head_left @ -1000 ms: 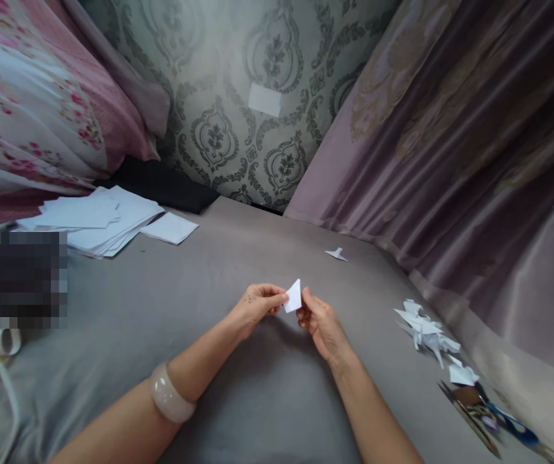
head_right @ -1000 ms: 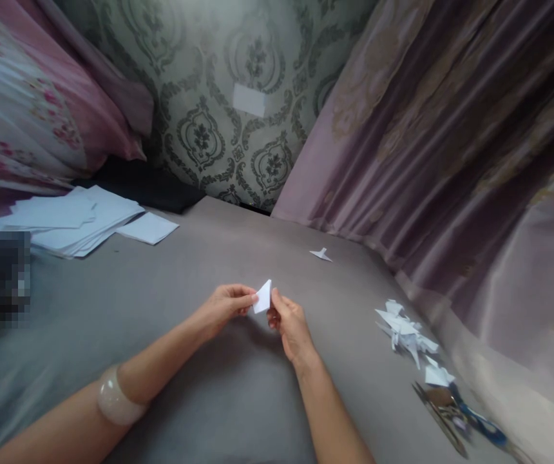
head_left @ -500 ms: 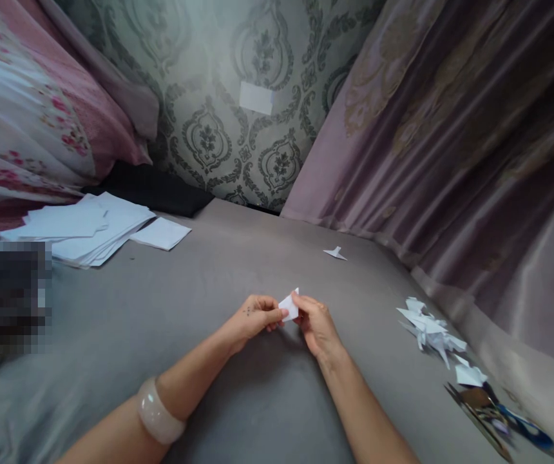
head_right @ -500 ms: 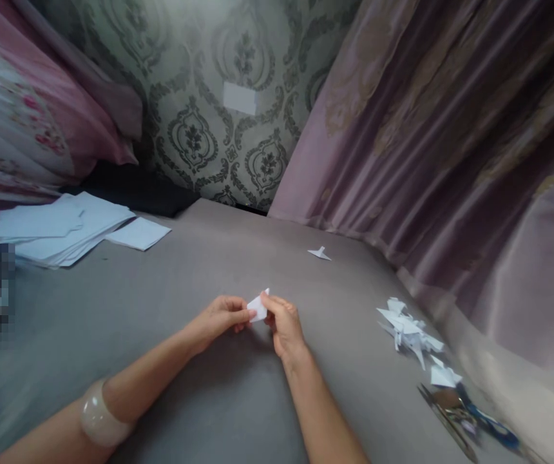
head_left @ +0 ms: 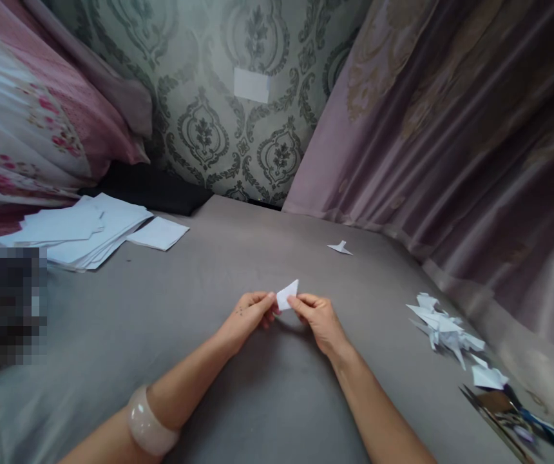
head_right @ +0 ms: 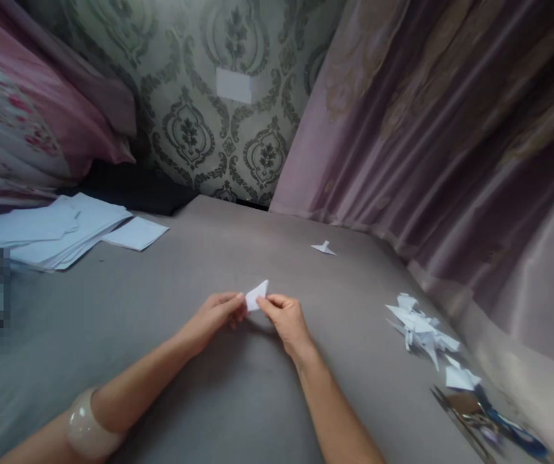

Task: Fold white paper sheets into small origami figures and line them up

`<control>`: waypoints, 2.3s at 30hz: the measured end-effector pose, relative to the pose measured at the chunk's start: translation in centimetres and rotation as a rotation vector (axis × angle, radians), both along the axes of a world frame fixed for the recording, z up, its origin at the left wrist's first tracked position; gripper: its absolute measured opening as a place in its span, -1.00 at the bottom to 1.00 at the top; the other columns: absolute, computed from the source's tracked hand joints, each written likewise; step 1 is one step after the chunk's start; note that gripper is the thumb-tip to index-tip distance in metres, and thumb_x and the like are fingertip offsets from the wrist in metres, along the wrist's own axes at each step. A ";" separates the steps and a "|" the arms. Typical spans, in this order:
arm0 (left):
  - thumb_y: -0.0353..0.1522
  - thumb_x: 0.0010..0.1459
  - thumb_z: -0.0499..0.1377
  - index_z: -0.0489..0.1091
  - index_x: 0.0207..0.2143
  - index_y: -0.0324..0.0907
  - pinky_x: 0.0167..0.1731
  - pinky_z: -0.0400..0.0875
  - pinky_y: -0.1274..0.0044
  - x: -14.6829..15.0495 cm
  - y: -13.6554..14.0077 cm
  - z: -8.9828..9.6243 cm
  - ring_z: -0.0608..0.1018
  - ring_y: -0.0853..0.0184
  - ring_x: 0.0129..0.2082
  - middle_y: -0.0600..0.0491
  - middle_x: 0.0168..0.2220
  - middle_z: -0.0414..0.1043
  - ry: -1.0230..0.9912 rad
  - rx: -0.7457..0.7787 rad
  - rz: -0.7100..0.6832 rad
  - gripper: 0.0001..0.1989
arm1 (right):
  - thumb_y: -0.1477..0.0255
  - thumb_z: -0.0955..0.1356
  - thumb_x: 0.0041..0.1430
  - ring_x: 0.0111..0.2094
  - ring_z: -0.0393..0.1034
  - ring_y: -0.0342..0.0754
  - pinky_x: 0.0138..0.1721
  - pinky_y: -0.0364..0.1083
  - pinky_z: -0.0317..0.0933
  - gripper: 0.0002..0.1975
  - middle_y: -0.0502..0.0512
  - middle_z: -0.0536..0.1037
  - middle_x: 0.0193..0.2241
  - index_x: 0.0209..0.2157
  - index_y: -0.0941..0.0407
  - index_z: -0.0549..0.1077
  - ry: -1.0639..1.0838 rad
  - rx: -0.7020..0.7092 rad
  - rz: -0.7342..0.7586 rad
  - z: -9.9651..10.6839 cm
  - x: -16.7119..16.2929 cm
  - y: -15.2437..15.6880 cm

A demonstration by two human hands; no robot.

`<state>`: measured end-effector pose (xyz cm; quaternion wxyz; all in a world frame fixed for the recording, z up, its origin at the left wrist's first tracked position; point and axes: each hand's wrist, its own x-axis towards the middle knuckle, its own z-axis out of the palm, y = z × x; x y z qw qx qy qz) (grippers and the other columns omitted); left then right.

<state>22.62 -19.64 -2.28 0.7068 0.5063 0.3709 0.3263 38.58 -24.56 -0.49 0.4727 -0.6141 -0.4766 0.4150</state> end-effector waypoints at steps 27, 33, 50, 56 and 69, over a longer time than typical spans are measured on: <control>-0.49 0.00 0.08 0.46 -0.18 -0.19 -0.25 0.31 0.50 1.3 4.8 0.4 0.40 0.30 -0.26 -0.05 -0.21 0.32 0.512 0.785 -0.401 -0.68 | 0.45 0.29 0.15 -0.14 0.30 0.02 -0.08 -0.02 0.20 -0.77 0.13 0.46 -0.20 -0.15 0.07 0.48 -0.933 0.140 -0.044 -1.8 1.7 -1.2; -0.47 0.02 0.11 0.44 -0.15 -0.19 -0.22 0.31 0.49 1.5 4.9 0.1 0.41 0.28 -0.22 -0.06 -0.20 0.33 0.512 0.830 -0.408 -0.70 | 0.49 0.28 0.13 -0.14 0.30 0.01 -0.08 -0.02 0.18 -0.75 0.11 0.47 -0.18 -0.15 0.08 0.46 -0.949 0.121 -0.029 -1.7 1.6 -1.2; -0.41 0.16 0.08 0.49 -0.29 -0.20 -0.24 0.31 0.50 2.0 5.1 -0.2 0.45 0.32 -0.27 -0.02 -0.30 0.40 0.539 0.872 -0.356 -0.82 | 0.48 0.25 0.24 -0.23 0.33 -0.05 -0.14 -0.07 0.21 -0.83 0.08 0.49 -0.28 -0.29 0.09 0.49 -0.909 0.135 -0.066 -1.8 1.8 -0.6; -0.39 0.18 0.07 0.46 -0.39 -0.22 -0.29 0.28 0.50 2.5 4.7 -0.1 0.43 0.32 -0.32 -0.02 -0.36 0.39 0.600 0.870 -0.302 -0.81 | 0.47 0.30 0.21 -0.24 0.35 -0.06 -0.14 -0.07 0.21 -0.87 0.08 0.49 -0.30 -0.38 0.11 0.48 -0.814 0.127 -0.124 -2.6 1.9 -0.1; -0.43 0.09 0.15 0.38 -0.38 -0.21 -0.34 0.30 0.53 2.6 4.8 -0.9 0.40 0.35 -0.37 0.04 -0.36 0.34 0.606 0.814 -0.193 -0.97 | 0.48 0.37 0.10 -0.27 0.36 -0.08 -0.16 -0.08 0.22 -0.92 0.05 0.46 -0.34 -0.47 0.11 0.44 -0.665 0.066 -0.162 -2.9 2.4 0.7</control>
